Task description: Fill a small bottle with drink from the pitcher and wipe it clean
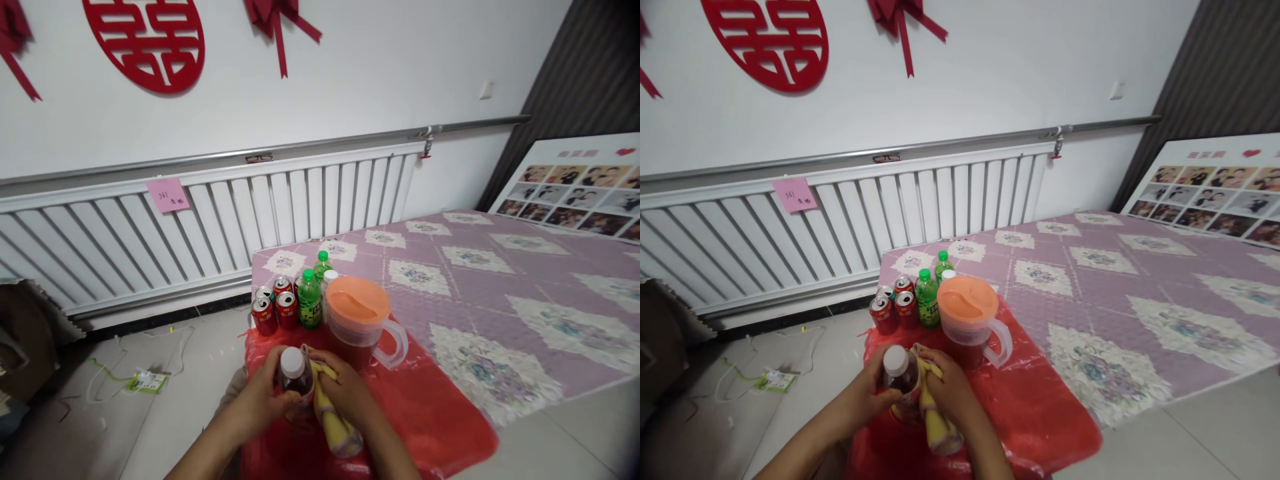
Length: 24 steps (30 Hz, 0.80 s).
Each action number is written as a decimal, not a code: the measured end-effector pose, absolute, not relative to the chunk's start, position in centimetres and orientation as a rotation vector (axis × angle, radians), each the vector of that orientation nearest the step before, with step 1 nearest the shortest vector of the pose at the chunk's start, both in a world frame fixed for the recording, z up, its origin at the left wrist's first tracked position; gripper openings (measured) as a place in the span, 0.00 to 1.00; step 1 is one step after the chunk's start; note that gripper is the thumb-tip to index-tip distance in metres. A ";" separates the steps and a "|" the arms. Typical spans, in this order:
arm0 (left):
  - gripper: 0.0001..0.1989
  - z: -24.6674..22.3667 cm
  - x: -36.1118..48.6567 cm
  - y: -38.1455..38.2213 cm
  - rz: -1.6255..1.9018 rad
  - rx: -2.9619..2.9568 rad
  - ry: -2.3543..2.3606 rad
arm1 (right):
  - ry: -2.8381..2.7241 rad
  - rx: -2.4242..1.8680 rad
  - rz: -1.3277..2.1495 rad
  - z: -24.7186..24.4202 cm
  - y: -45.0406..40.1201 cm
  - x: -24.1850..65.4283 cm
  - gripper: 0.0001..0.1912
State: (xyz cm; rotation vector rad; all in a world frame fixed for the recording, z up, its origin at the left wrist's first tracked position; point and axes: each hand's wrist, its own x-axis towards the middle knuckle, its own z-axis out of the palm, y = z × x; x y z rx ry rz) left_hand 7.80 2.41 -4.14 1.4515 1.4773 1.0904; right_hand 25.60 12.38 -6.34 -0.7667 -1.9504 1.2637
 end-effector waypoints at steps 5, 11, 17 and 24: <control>0.34 -3.0 6.5 2.4 1.028 1.442 1.454 | -1.907 -0.842 1.274 -6.8 11.6 26.5 0.25; 0.39 -4.5 7.3 2.0 1.200 1.382 1.621 | -1.857 -0.839 1.226 -6.6 11.4 26.7 0.26; 0.39 -7.5 9.6 2.3 1.458 1.222 1.808 | -1.844 -0.714 1.041 -6.9 10.9 27.0 0.26; 0.30 -6.8 9.3 2.8 1.431 1.277 1.812 | -1.933 -0.585 0.616 -6.6 9.7 27.4 0.27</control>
